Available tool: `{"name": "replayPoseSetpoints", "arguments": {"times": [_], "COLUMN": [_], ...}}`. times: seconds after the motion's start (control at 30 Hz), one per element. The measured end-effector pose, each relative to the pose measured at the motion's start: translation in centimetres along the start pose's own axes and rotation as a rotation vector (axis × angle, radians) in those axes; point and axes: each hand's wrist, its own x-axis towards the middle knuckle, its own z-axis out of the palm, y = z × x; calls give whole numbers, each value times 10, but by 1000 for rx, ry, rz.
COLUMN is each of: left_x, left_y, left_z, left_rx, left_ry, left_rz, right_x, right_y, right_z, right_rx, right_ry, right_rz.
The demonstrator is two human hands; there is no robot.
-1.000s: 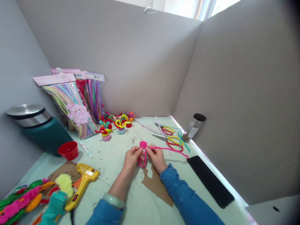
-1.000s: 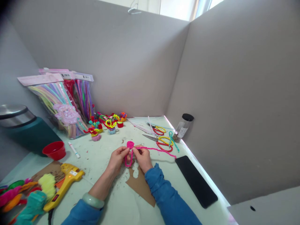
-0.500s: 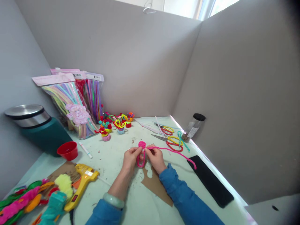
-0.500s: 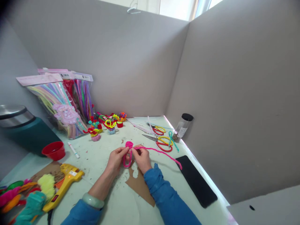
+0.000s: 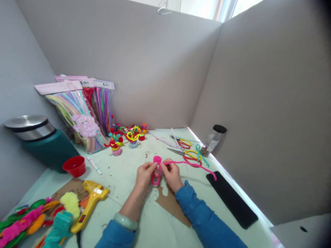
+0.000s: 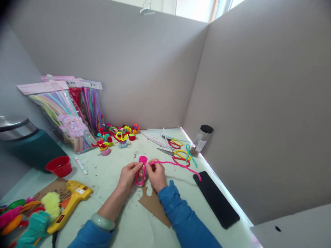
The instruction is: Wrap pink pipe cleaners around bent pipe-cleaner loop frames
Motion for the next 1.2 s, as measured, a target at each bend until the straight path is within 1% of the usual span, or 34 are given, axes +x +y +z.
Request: {"name": "replayPoseSetpoints", "arguments": {"times": [0.1, 0.2, 0.5, 0.67, 0.8, 0.97, 1.07, 1.2], "left_x": [0, 1, 2, 2, 2, 3, 3, 2], "left_y": [-1, -3, -2, -3, -4, 0, 4, 6], "left_z": [0, -1, 1, 1, -1, -4, -7, -10], "left_rx": [11, 29, 24, 27, -11, -105, -123, -138], "left_ry": [-10, 0, 15, 19, 21, 7, -41, -127], "left_rz": [8, 17, 14, 9, -8, -26, -27, -35], "right_x": [1, 1, -4, -7, -7, -3, 0, 1], "right_y": [3, 5, -6, -8, -10, -10, -11, -12], "right_z": [1, 1, -2, -2, -4, -10, -14, -15], "right_rx": [10, -36, -265, -315, -248, -120, -51, 24], "right_ry": [-8, -3, 60, 43, -28, -125, -169, -172], "right_rz": [19, 7, -144, -203, -231, -312, -341, -289]}}
